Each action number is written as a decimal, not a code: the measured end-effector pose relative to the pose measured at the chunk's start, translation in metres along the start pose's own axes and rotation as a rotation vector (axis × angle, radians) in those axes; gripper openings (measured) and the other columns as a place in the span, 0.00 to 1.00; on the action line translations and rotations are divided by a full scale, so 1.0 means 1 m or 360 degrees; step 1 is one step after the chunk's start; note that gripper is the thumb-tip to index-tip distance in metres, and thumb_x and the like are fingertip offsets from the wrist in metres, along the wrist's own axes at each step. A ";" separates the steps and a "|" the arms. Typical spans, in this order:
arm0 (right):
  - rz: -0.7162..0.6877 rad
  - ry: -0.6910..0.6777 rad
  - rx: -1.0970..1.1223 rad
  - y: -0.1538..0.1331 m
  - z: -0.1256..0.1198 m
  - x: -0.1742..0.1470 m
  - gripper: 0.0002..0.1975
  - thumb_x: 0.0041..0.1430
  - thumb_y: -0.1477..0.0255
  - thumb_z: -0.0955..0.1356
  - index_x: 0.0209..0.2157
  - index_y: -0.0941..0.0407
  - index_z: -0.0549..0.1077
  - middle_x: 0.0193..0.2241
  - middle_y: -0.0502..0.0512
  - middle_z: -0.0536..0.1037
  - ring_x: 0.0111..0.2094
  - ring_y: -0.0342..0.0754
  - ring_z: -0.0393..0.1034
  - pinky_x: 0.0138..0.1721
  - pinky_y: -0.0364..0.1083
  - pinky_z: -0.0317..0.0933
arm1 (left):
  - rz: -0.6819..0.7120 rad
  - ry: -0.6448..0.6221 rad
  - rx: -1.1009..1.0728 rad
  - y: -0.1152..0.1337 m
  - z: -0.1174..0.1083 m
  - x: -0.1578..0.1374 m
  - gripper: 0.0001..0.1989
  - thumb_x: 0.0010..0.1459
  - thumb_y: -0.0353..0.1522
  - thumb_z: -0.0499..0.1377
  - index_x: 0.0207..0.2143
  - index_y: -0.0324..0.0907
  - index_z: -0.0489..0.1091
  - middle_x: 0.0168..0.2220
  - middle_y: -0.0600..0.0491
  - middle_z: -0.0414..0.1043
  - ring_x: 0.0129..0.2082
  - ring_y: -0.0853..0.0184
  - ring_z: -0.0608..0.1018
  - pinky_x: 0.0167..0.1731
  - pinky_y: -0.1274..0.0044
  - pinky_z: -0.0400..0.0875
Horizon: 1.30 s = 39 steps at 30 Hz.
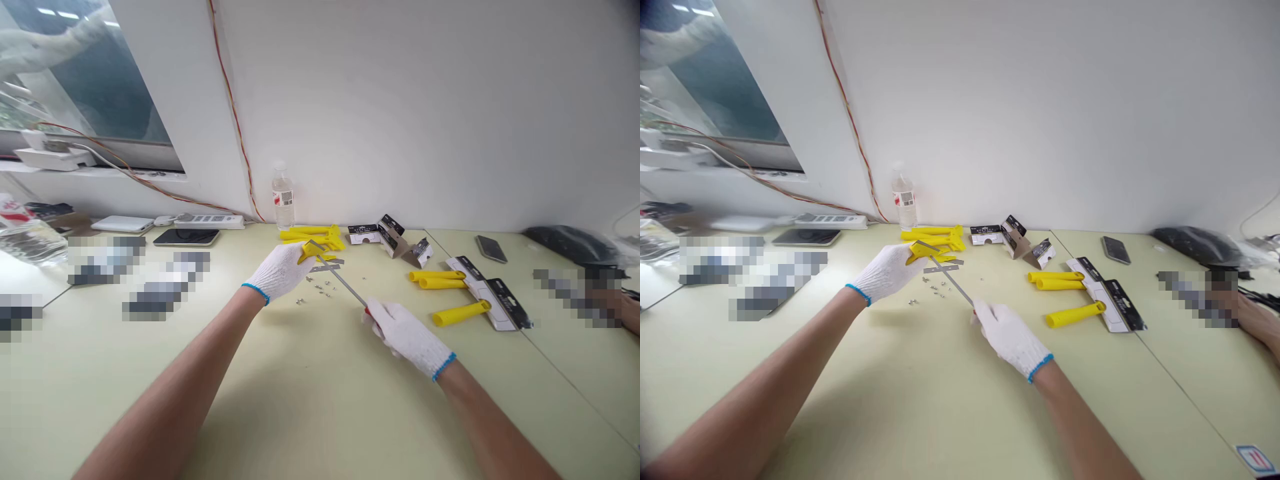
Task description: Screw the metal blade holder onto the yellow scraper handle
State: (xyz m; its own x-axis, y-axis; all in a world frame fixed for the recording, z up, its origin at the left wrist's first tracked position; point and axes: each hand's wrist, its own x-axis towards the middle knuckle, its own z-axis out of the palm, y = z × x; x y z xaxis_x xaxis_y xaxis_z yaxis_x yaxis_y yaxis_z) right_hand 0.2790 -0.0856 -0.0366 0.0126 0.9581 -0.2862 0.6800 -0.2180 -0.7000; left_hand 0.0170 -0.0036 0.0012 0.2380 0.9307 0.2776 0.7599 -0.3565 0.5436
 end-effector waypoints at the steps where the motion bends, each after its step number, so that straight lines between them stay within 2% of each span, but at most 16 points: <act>1: 0.0013 -0.0036 0.0022 0.000 -0.001 0.000 0.30 0.69 0.48 0.56 0.37 0.61 0.72 0.27 0.58 0.73 0.22 0.41 0.64 0.22 0.39 0.55 | -0.0002 0.0008 -0.0010 0.000 0.000 0.000 0.15 0.63 0.39 0.52 0.25 0.43 0.64 0.24 0.53 0.68 0.25 0.67 0.67 0.28 0.75 0.59; 4: 0.0014 -0.0071 0.0061 0.002 -0.005 -0.002 0.27 0.68 0.49 0.58 0.36 0.58 0.72 0.25 0.57 0.74 0.22 0.39 0.66 0.23 0.38 0.58 | -0.0005 0.0038 -0.0043 -0.001 0.000 0.000 0.15 0.63 0.39 0.52 0.25 0.43 0.64 0.23 0.54 0.68 0.25 0.67 0.67 0.29 0.75 0.60; 8: -0.0161 0.0130 0.0075 0.011 -0.010 0.000 0.19 0.66 0.54 0.65 0.30 0.54 0.73 0.27 0.57 0.77 0.29 0.40 0.74 0.23 0.35 0.57 | -0.0002 0.0003 -0.0044 0.000 0.001 -0.001 0.14 0.63 0.38 0.53 0.26 0.43 0.65 0.24 0.53 0.69 0.24 0.68 0.66 0.28 0.75 0.60; 11: -0.0224 0.0132 0.0097 0.015 -0.013 0.003 0.21 0.69 0.56 0.62 0.29 0.54 0.74 0.27 0.57 0.78 0.34 0.42 0.76 0.25 0.35 0.59 | -0.0025 -0.0012 -0.0026 0.000 0.001 -0.001 0.14 0.63 0.39 0.53 0.25 0.43 0.64 0.24 0.53 0.69 0.23 0.68 0.65 0.27 0.75 0.59; 13: -0.0223 0.0120 0.0107 0.016 -0.014 0.004 0.23 0.70 0.54 0.61 0.29 0.53 0.75 0.25 0.57 0.77 0.33 0.41 0.76 0.25 0.34 0.59 | -0.0024 -0.0002 -0.0018 0.000 0.001 -0.001 0.15 0.63 0.39 0.52 0.25 0.43 0.63 0.23 0.53 0.68 0.23 0.67 0.65 0.27 0.75 0.60; 18: -0.0185 0.0127 0.0104 0.011 -0.012 0.001 0.23 0.66 0.51 0.64 0.29 0.54 0.75 0.26 0.58 0.77 0.28 0.40 0.74 0.22 0.34 0.54 | -0.0009 -0.0015 -0.0022 0.001 0.001 -0.001 0.14 0.63 0.39 0.52 0.25 0.43 0.63 0.24 0.53 0.69 0.23 0.67 0.66 0.27 0.75 0.59; 23: -0.0040 -0.0060 0.0127 0.001 -0.011 -0.008 0.26 0.67 0.48 0.59 0.31 0.54 0.75 0.26 0.57 0.77 0.22 0.36 0.69 0.21 0.36 0.52 | -0.0037 -0.0016 -0.0015 0.001 0.002 0.000 0.15 0.62 0.39 0.53 0.25 0.42 0.65 0.24 0.53 0.69 0.23 0.67 0.67 0.27 0.75 0.60; 28: -0.0006 0.0148 -0.0105 -0.006 -0.013 -0.008 0.22 0.59 0.49 0.68 0.28 0.55 0.71 0.27 0.58 0.77 0.23 0.38 0.69 0.21 0.38 0.50 | -0.0027 -0.0005 -0.0023 0.000 0.002 0.000 0.14 0.63 0.39 0.53 0.26 0.43 0.65 0.24 0.53 0.69 0.24 0.67 0.67 0.28 0.75 0.60; 32: 0.0051 -0.0013 -0.0005 -0.009 -0.012 -0.010 0.25 0.68 0.49 0.58 0.32 0.55 0.72 0.29 0.58 0.77 0.24 0.38 0.69 0.23 0.38 0.53 | 0.0003 -0.0007 -0.0012 0.000 0.002 0.000 0.14 0.63 0.39 0.53 0.25 0.43 0.64 0.24 0.53 0.69 0.24 0.67 0.67 0.28 0.75 0.60; 34: 0.0055 -0.0018 0.0035 -0.010 -0.010 -0.010 0.25 0.69 0.52 0.56 0.33 0.57 0.70 0.29 0.58 0.76 0.24 0.39 0.68 0.25 0.39 0.56 | -0.0017 0.0000 0.0005 -0.001 0.002 0.000 0.15 0.63 0.39 0.53 0.25 0.43 0.63 0.23 0.53 0.68 0.23 0.67 0.66 0.27 0.75 0.59; 39: 0.0116 0.0059 -0.0039 -0.010 -0.006 -0.006 0.21 0.64 0.53 0.65 0.35 0.59 0.66 0.26 0.57 0.72 0.19 0.39 0.58 0.21 0.40 0.49 | -0.0031 0.0004 -0.0002 -0.001 0.002 0.000 0.15 0.63 0.39 0.53 0.24 0.43 0.63 0.23 0.53 0.67 0.22 0.67 0.66 0.26 0.75 0.58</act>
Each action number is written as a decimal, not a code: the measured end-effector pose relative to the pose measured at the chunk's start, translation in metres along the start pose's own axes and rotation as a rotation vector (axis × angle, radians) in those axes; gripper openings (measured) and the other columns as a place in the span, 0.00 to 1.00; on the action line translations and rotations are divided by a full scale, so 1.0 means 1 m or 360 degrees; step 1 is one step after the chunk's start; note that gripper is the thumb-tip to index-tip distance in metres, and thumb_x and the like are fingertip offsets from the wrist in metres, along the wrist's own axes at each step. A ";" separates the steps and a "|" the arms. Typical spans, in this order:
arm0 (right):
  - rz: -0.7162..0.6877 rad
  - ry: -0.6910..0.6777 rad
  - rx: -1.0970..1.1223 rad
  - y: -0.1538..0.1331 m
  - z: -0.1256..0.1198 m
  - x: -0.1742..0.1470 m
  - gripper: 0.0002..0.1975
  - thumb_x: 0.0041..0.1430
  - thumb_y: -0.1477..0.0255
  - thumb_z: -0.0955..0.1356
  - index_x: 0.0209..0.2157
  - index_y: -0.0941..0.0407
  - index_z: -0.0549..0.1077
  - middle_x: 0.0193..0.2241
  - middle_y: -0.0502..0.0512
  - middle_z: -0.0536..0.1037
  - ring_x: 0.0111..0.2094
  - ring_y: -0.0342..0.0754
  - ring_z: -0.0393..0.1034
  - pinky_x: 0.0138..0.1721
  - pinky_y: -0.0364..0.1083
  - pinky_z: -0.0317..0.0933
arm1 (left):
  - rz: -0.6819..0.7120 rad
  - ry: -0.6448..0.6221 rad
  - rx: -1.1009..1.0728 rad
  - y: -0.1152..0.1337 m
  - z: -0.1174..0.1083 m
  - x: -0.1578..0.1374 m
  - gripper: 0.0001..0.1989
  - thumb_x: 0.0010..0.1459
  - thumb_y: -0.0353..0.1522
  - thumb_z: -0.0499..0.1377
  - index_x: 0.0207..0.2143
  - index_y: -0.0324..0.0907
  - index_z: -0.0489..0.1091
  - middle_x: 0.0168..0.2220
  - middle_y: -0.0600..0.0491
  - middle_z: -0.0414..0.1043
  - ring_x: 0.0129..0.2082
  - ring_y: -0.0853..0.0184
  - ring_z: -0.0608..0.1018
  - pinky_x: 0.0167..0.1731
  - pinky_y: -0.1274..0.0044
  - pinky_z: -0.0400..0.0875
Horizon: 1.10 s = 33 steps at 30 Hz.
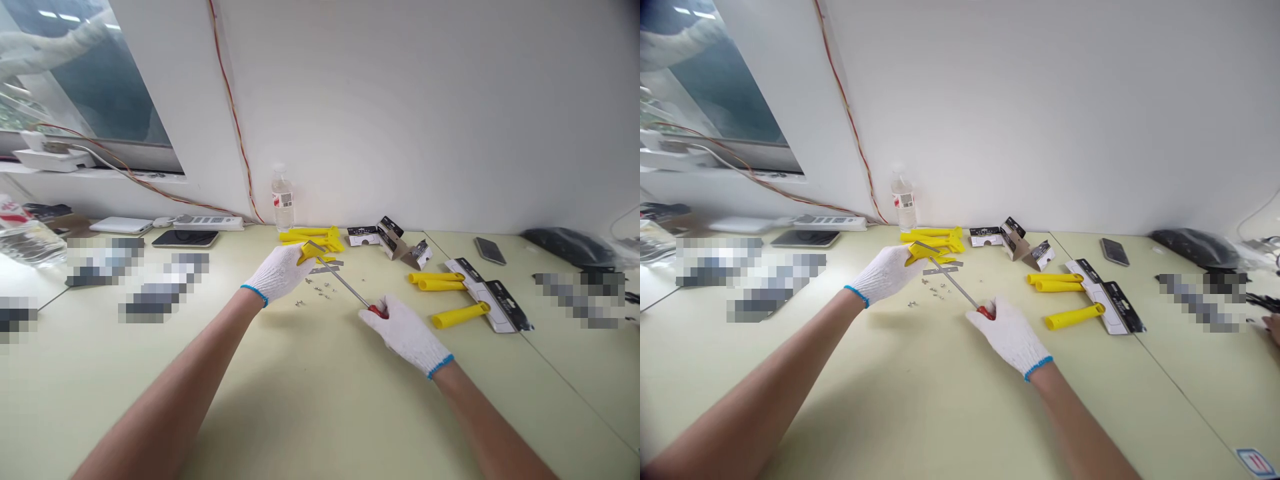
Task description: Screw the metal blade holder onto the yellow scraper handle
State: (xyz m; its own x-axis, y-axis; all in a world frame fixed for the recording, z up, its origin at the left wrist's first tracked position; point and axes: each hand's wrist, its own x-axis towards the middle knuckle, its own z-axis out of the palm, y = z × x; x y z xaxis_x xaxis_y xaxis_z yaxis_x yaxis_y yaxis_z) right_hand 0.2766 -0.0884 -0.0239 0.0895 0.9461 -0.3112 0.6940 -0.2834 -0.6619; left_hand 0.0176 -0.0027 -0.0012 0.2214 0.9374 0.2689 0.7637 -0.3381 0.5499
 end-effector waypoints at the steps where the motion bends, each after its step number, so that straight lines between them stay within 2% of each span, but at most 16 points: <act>1: 0.0001 -0.0013 -0.0004 0.000 0.000 0.000 0.22 0.66 0.52 0.64 0.34 0.59 0.65 0.26 0.57 0.72 0.19 0.39 0.57 0.21 0.40 0.49 | 0.0008 -0.0010 0.0003 0.000 0.000 0.000 0.14 0.63 0.39 0.53 0.25 0.43 0.63 0.23 0.54 0.68 0.23 0.68 0.66 0.26 0.75 0.58; 5: -0.0025 -0.0084 0.0025 -0.003 -0.002 -0.003 0.28 0.71 0.52 0.53 0.33 0.61 0.66 0.27 0.58 0.71 0.20 0.39 0.59 0.22 0.39 0.51 | 0.0013 -0.0015 0.0022 0.000 0.000 0.000 0.15 0.63 0.39 0.52 0.25 0.43 0.63 0.23 0.53 0.68 0.23 0.68 0.65 0.26 0.75 0.58; 10: -0.0023 0.0025 -0.0029 0.004 -0.001 0.002 0.23 0.63 0.51 0.66 0.38 0.59 0.67 0.27 0.56 0.72 0.21 0.39 0.58 0.22 0.40 0.51 | -0.0002 -0.0005 0.0013 0.000 0.000 0.000 0.16 0.63 0.40 0.53 0.24 0.43 0.62 0.23 0.53 0.68 0.22 0.67 0.65 0.26 0.75 0.58; 12: -0.0035 0.0006 0.0014 0.009 0.000 0.003 0.24 0.64 0.50 0.65 0.39 0.60 0.68 0.28 0.58 0.73 0.21 0.40 0.58 0.22 0.40 0.50 | 0.0041 -0.0025 -0.0003 0.000 0.000 0.000 0.14 0.63 0.39 0.52 0.26 0.43 0.64 0.24 0.53 0.69 0.23 0.67 0.66 0.27 0.75 0.59; 16: -0.0026 -0.0141 0.0093 0.007 -0.001 0.001 0.32 0.70 0.48 0.54 0.37 0.62 0.71 0.29 0.61 0.74 0.22 0.40 0.63 0.23 0.40 0.53 | 0.0041 -0.0024 0.0015 -0.001 0.002 0.000 0.14 0.63 0.39 0.52 0.26 0.43 0.65 0.24 0.53 0.69 0.23 0.67 0.66 0.27 0.75 0.59; 19: 0.0004 -0.0129 -0.0026 0.001 0.000 0.000 0.28 0.70 0.50 0.59 0.37 0.62 0.71 0.27 0.58 0.72 0.21 0.39 0.62 0.23 0.39 0.52 | -0.0042 -0.0021 0.0039 0.000 0.001 0.000 0.16 0.63 0.40 0.52 0.24 0.43 0.64 0.22 0.54 0.67 0.22 0.68 0.65 0.26 0.75 0.58; 22: 0.0053 -0.0100 -0.0122 -0.003 0.001 0.000 0.24 0.68 0.54 0.64 0.40 0.64 0.71 0.23 0.53 0.69 0.20 0.38 0.60 0.23 0.39 0.53 | -0.0024 -0.0024 0.0032 0.001 0.000 0.000 0.16 0.64 0.40 0.52 0.26 0.43 0.65 0.23 0.53 0.68 0.23 0.68 0.66 0.27 0.76 0.58; 24: 0.0054 -0.0113 -0.0134 -0.003 -0.001 -0.003 0.23 0.70 0.55 0.64 0.43 0.65 0.71 0.28 0.53 0.71 0.25 0.38 0.64 0.28 0.38 0.61 | 0.0027 -0.0036 0.0023 0.002 0.000 0.000 0.14 0.64 0.39 0.52 0.27 0.42 0.66 0.25 0.53 0.69 0.24 0.68 0.67 0.27 0.76 0.58; 27: -0.0001 -0.0161 -0.0093 0.000 -0.009 -0.009 0.20 0.72 0.59 0.64 0.48 0.64 0.72 0.40 0.58 0.73 0.38 0.42 0.70 0.41 0.42 0.69 | 0.0038 -0.0054 0.0009 0.001 0.000 0.000 0.13 0.64 0.39 0.52 0.29 0.43 0.67 0.26 0.53 0.71 0.25 0.68 0.67 0.28 0.76 0.58; 29: -0.0044 -0.0189 -0.0062 0.001 -0.015 -0.013 0.19 0.71 0.62 0.65 0.51 0.64 0.72 0.45 0.60 0.72 0.44 0.45 0.70 0.47 0.46 0.70 | -0.0008 -0.0066 0.0021 0.000 -0.001 0.000 0.14 0.64 0.40 0.52 0.28 0.42 0.67 0.25 0.53 0.70 0.24 0.68 0.67 0.28 0.76 0.58; 33: -0.0093 -0.0201 -0.0033 0.000 -0.017 -0.014 0.18 0.71 0.63 0.65 0.53 0.62 0.72 0.48 0.62 0.72 0.47 0.45 0.70 0.49 0.47 0.69 | -0.0064 -0.0076 0.0049 -0.003 0.000 0.002 0.15 0.64 0.41 0.52 0.26 0.43 0.65 0.23 0.54 0.68 0.23 0.68 0.66 0.26 0.76 0.57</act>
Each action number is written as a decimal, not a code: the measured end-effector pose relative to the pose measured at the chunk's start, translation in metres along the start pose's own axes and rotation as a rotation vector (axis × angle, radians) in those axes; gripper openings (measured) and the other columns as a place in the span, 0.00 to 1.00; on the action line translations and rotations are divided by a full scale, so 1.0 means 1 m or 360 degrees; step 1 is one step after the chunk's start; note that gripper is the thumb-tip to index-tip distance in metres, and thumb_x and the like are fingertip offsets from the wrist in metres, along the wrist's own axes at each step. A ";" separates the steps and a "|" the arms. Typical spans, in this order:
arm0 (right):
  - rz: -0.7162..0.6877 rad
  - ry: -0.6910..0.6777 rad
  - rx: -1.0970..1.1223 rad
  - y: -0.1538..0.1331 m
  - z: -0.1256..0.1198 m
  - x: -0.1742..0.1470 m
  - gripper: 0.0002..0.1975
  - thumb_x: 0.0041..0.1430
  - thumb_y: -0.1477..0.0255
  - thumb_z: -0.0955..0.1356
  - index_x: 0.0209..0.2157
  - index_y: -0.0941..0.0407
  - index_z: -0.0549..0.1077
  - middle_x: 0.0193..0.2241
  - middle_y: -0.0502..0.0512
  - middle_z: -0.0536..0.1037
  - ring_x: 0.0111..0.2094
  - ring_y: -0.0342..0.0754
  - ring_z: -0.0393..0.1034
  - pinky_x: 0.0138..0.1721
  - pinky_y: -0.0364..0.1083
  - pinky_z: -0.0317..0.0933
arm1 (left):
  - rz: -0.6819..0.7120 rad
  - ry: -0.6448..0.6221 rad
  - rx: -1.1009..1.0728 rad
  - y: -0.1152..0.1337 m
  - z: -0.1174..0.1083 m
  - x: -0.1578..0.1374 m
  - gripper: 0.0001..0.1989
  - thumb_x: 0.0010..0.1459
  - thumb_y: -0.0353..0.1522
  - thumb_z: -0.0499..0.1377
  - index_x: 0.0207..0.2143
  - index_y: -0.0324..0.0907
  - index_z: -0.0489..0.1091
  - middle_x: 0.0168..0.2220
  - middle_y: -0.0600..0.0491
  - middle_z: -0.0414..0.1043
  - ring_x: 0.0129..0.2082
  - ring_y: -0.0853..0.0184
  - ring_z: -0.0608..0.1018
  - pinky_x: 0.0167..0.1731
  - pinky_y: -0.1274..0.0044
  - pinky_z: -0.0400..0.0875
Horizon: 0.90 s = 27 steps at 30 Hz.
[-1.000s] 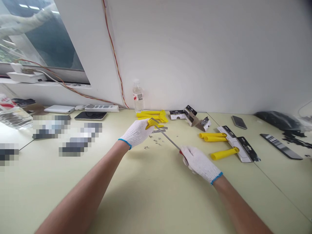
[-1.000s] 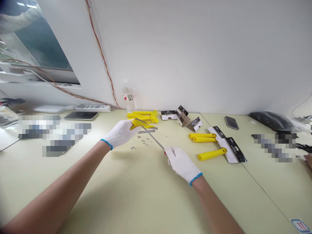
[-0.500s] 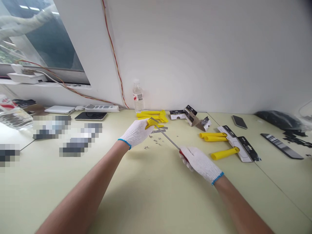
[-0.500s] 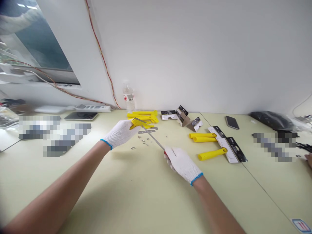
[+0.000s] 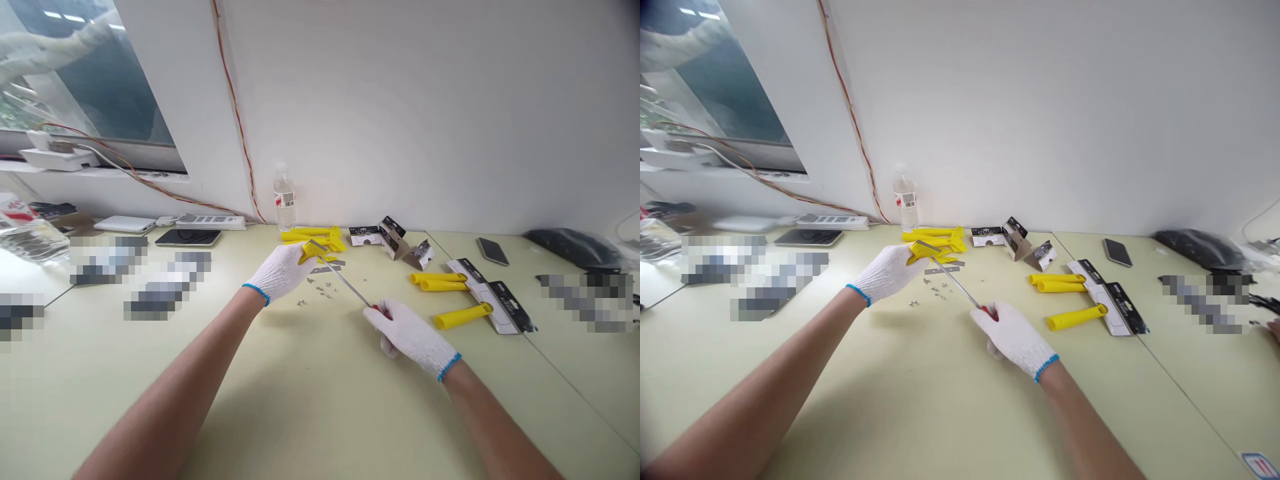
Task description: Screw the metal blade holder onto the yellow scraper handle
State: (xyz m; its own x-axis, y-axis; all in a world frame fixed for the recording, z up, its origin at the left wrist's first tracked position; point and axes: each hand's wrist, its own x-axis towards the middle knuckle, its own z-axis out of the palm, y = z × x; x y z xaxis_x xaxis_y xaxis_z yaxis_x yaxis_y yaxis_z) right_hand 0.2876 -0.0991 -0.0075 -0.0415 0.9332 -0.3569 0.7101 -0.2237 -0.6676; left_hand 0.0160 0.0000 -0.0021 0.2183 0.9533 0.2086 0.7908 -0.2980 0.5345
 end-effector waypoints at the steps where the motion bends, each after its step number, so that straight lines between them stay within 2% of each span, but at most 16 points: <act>1: -0.0007 0.0006 0.0002 0.000 0.001 0.001 0.18 0.71 0.63 0.65 0.53 0.62 0.72 0.49 0.62 0.71 0.47 0.46 0.70 0.50 0.47 0.69 | 0.0015 0.0001 -0.0005 -0.001 0.000 0.000 0.15 0.64 0.40 0.52 0.27 0.43 0.65 0.24 0.54 0.69 0.23 0.68 0.66 0.26 0.76 0.57; 6: -0.0034 0.0015 0.0013 0.001 0.004 0.002 0.19 0.71 0.62 0.65 0.54 0.62 0.71 0.49 0.60 0.71 0.49 0.48 0.69 0.51 0.49 0.69 | 0.0054 0.0021 -0.0009 -0.001 0.001 0.000 0.14 0.64 0.40 0.52 0.28 0.43 0.66 0.25 0.53 0.70 0.24 0.67 0.67 0.27 0.76 0.58; 12: -0.0022 0.0016 0.0000 0.000 0.004 0.003 0.18 0.71 0.63 0.65 0.54 0.62 0.71 0.49 0.61 0.71 0.48 0.46 0.69 0.51 0.48 0.69 | -0.0005 0.0012 -0.0003 0.000 -0.002 0.000 0.16 0.64 0.41 0.51 0.26 0.43 0.63 0.24 0.53 0.68 0.23 0.68 0.66 0.26 0.76 0.58; 17: -0.0017 0.0036 -0.0018 0.000 0.003 0.001 0.17 0.71 0.63 0.65 0.52 0.61 0.72 0.48 0.60 0.72 0.46 0.45 0.70 0.48 0.46 0.70 | 0.0050 0.0037 -0.0034 0.000 -0.001 0.000 0.14 0.64 0.40 0.52 0.28 0.43 0.66 0.26 0.53 0.71 0.25 0.67 0.68 0.28 0.76 0.60; 22: -0.0048 0.0012 -0.0023 0.002 0.002 0.000 0.18 0.71 0.63 0.65 0.52 0.63 0.72 0.46 0.60 0.72 0.45 0.44 0.70 0.47 0.46 0.70 | 0.0009 0.0029 -0.0018 -0.001 -0.002 0.000 0.16 0.64 0.41 0.52 0.26 0.43 0.63 0.24 0.54 0.69 0.23 0.68 0.66 0.27 0.76 0.59; 27: -0.0104 0.0053 -0.0025 0.001 0.004 0.001 0.17 0.72 0.63 0.65 0.52 0.62 0.72 0.47 0.60 0.72 0.45 0.44 0.70 0.47 0.46 0.70 | 0.0025 0.0019 -0.0020 -0.001 -0.001 0.000 0.15 0.64 0.41 0.52 0.27 0.44 0.65 0.25 0.54 0.70 0.24 0.67 0.67 0.27 0.76 0.59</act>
State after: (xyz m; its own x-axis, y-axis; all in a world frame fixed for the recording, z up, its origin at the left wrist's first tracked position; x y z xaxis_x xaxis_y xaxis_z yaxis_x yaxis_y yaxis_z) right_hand 0.2854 -0.0995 -0.0115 -0.0649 0.9547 -0.2905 0.7178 -0.1576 -0.6782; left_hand 0.0145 0.0003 -0.0018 0.2236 0.9479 0.2271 0.7799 -0.3137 0.5415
